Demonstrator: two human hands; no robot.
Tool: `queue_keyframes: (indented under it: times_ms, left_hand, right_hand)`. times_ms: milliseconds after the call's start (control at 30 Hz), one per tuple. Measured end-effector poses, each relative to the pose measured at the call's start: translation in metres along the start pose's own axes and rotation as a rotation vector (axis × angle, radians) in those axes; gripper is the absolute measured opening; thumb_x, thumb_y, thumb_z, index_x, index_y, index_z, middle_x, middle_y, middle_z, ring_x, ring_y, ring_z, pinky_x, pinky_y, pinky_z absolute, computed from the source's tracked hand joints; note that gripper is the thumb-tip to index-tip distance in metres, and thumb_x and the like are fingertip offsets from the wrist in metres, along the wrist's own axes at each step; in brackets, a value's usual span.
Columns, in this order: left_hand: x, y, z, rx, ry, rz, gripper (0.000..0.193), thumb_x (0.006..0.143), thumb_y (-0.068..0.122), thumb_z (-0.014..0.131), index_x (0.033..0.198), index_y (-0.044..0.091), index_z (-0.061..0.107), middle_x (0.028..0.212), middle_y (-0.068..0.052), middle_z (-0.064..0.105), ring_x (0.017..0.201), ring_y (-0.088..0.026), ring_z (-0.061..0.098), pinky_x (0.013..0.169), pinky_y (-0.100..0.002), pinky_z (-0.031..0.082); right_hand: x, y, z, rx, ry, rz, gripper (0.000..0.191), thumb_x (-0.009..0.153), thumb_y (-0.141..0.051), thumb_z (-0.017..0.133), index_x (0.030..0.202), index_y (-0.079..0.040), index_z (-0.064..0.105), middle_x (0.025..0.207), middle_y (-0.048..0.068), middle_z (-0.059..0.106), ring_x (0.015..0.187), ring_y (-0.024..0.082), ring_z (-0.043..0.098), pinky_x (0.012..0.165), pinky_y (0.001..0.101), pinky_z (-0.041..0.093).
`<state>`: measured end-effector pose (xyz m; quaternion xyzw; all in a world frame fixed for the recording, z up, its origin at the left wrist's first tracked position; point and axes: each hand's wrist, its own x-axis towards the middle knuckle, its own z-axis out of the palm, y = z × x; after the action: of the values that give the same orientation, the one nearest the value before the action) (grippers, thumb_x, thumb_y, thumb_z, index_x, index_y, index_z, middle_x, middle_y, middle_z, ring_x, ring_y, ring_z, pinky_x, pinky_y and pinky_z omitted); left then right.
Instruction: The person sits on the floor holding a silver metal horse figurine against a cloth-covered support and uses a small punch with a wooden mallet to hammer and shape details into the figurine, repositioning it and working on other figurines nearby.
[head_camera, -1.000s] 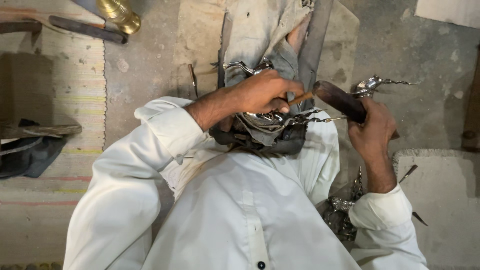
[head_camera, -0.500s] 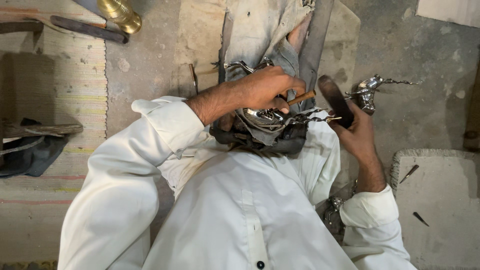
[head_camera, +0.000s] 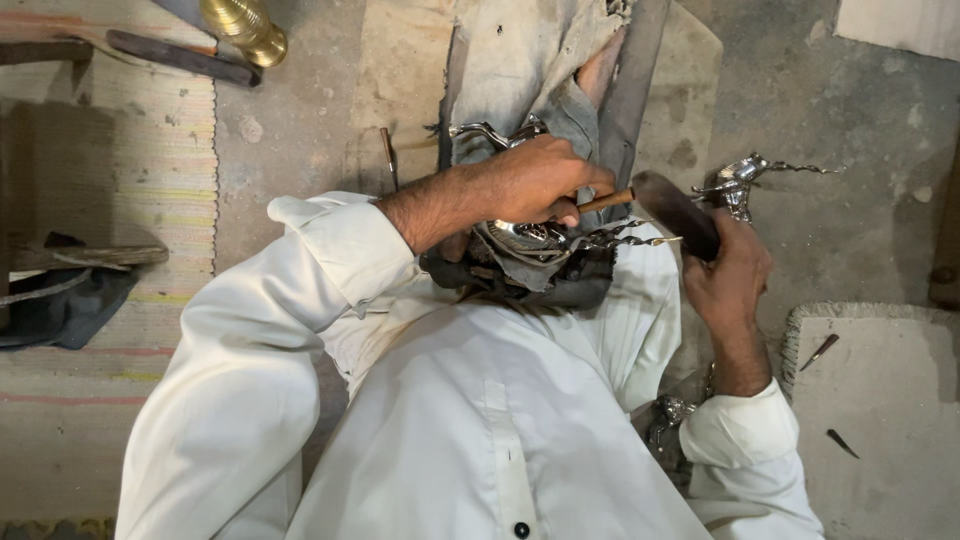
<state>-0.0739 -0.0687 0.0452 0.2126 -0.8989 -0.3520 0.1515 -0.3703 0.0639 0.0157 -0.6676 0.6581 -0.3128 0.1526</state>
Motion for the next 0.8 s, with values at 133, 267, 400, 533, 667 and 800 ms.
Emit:
queue_keyframes:
  times_ms: [133,267,400,533,667,800]
  left_hand:
    - [0.000,0.001,0.000,-0.015,-0.010,0.036,0.048,0.077,0.023,0.088,0.119,0.012,0.067,0.077,-0.008,0.075,0.084,-0.033,0.074,0.075,-0.049,0.052]
    - [-0.007,0.001,-0.009,-0.087,0.125,0.090,0.047,0.079,0.018,0.086,0.121,0.010,0.067,0.095,-0.011,0.077,0.092,-0.030,0.077,0.077,-0.046,0.057]
    - [-0.013,-0.003,-0.025,-0.173,0.151,-0.166,0.043,0.086,0.021,0.086,0.120,0.007,0.064,0.094,-0.012,0.079,0.098,-0.025,0.080,0.079,-0.046,0.057]
    - [-0.010,0.000,-0.025,-0.195,0.148,-0.021,0.046,0.079,0.017,0.087,0.116,0.006,0.063,0.102,-0.012,0.077,0.096,-0.027,0.078,0.079,-0.043,0.059]
    - [-0.006,0.002,-0.021,-0.064,0.030,0.018,0.045,0.077,0.018,0.088,0.113,0.007,0.065,0.089,-0.012,0.076,0.091,-0.031,0.076,0.077,-0.046,0.056]
    - [-0.005,0.005,-0.014,0.048,-0.012,0.012,0.048,0.080,0.020,0.086,0.121,0.009,0.064,0.079,-0.012,0.075,0.084,-0.034,0.074,0.079,-0.048,0.055]
  right_hand:
    - [0.001,-0.002,0.000,0.126,-0.029,0.082,0.040,0.087,-0.004,0.069,0.126,-0.006,0.062,0.101,0.014,0.069,0.093,0.036,0.067,0.084,0.0438,0.053]
    - [0.002,0.001,-0.004,-0.327,-0.176,0.005,0.039,0.081,-0.002,0.077,0.119,-0.004,0.069,0.094,0.019,0.068,0.089,0.039,0.066,0.076,0.0454,0.050]
    - [0.003,0.007,-0.004,-0.296,-0.241,0.116,0.035,0.084,-0.009,0.080,0.117,-0.007,0.070,0.100,0.017,0.073,0.094,0.030,0.070,0.081,0.0380,0.051]
    - [0.008,0.012,0.011,0.252,-0.273,0.255,0.033,0.089,-0.016,0.080,0.118,-0.007,0.067,0.103,0.012,0.074,0.092,0.015,0.069,0.082,0.0299,0.052]
    - [0.007,0.015,0.019,0.062,-0.232,0.187,0.037,0.085,-0.007,0.081,0.119,-0.001,0.068,0.093,0.011,0.074,0.083,0.014,0.067,0.076,0.0312,0.053]
    - [0.003,0.010,0.024,0.080,-0.181,0.206,0.031,0.087,-0.005,0.081,0.115,0.000,0.068,0.095,0.012,0.073,0.084,0.015,0.068,0.077,0.0325,0.053]
